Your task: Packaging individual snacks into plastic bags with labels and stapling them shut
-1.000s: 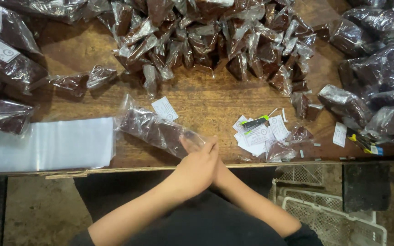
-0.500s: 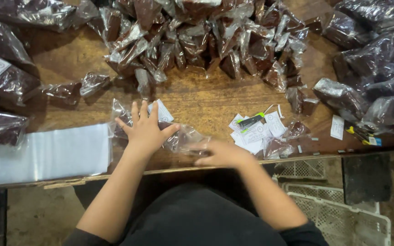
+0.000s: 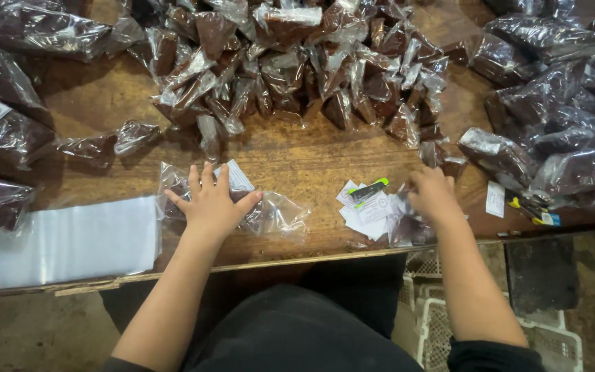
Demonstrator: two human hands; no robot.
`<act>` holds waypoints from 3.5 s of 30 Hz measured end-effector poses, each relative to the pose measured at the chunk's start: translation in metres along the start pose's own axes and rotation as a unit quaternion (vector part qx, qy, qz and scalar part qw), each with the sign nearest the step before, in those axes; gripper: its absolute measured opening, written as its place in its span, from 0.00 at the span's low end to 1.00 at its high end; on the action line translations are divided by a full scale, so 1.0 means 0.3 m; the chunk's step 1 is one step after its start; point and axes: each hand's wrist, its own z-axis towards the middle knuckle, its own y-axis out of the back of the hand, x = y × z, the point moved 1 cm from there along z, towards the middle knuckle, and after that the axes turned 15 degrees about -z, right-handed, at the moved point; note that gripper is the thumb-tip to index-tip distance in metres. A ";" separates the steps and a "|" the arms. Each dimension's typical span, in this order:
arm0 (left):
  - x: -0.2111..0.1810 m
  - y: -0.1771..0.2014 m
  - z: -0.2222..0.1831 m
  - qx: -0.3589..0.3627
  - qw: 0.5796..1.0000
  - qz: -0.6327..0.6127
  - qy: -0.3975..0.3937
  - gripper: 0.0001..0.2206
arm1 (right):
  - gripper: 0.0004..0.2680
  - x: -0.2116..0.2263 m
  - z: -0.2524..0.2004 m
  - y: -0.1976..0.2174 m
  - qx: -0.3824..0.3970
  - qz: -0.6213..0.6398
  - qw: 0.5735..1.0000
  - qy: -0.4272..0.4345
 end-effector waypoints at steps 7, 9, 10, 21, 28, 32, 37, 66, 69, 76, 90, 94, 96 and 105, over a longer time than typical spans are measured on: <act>-0.022 0.012 -0.007 0.011 1.000 -0.006 0.018 0.41 | 0.07 -0.046 -0.131 0.121 -0.143 0.265 0.941 -0.152; -0.023 0.014 -0.016 0.012 1.000 -0.006 0.020 0.41 | 0.06 0.003 -0.183 0.185 -0.162 0.355 0.904 -0.177; -0.025 0.016 -0.019 0.009 1.000 -0.004 0.027 0.41 | 0.07 0.041 -0.203 0.212 -0.150 0.474 0.850 -0.176; 0.162 -0.066 0.038 -0.076 0.997 0.025 -0.007 0.31 | 0.08 0.519 -0.269 0.073 0.054 0.358 0.929 -0.074; 0.612 -0.079 0.112 -0.228 0.954 -0.195 -0.010 0.18 | 0.06 0.524 -0.289 0.130 -0.017 0.463 0.877 -0.129; 0.622 -0.096 0.092 -0.238 0.927 -0.290 -0.016 0.09 | 0.05 0.534 -0.302 0.164 -0.053 0.459 0.882 -0.091; 0.594 -0.113 0.092 -0.263 0.878 -0.396 -0.058 0.07 | 0.07 0.516 -0.247 0.016 -0.014 0.556 0.822 -0.121; 0.144 -0.058 0.050 -0.103 0.991 0.009 -0.081 0.37 | 0.09 0.577 -0.171 0.010 0.026 0.585 0.804 -0.101; 0.143 -0.052 0.049 -0.112 0.990 0.007 -0.082 0.37 | 0.05 0.628 -0.130 0.036 0.002 0.683 0.718 -0.133; 0.144 -0.044 0.035 -0.109 0.989 -0.008 -0.099 0.36 | 0.11 0.686 -0.105 0.004 0.095 0.716 0.687 -0.074; 0.207 -0.075 0.064 -0.142 0.976 -0.045 -0.158 0.32 | 0.10 0.870 -0.154 0.111 0.228 0.844 0.485 -0.030; 0.215 -0.068 0.076 -0.120 0.978 -0.077 -0.150 0.31 | 0.09 0.878 -0.134 0.220 0.250 0.804 0.539 0.014; 0.213 -0.068 0.078 -0.110 0.980 -0.086 -0.143 0.32 | 0.07 0.906 -0.114 0.221 0.255 0.789 0.558 0.019; 0.180 0.041 0.061 -0.056 0.988 0.009 -0.147 0.36 | 0.27 0.806 -0.159 0.502 0.213 0.479 0.841 0.134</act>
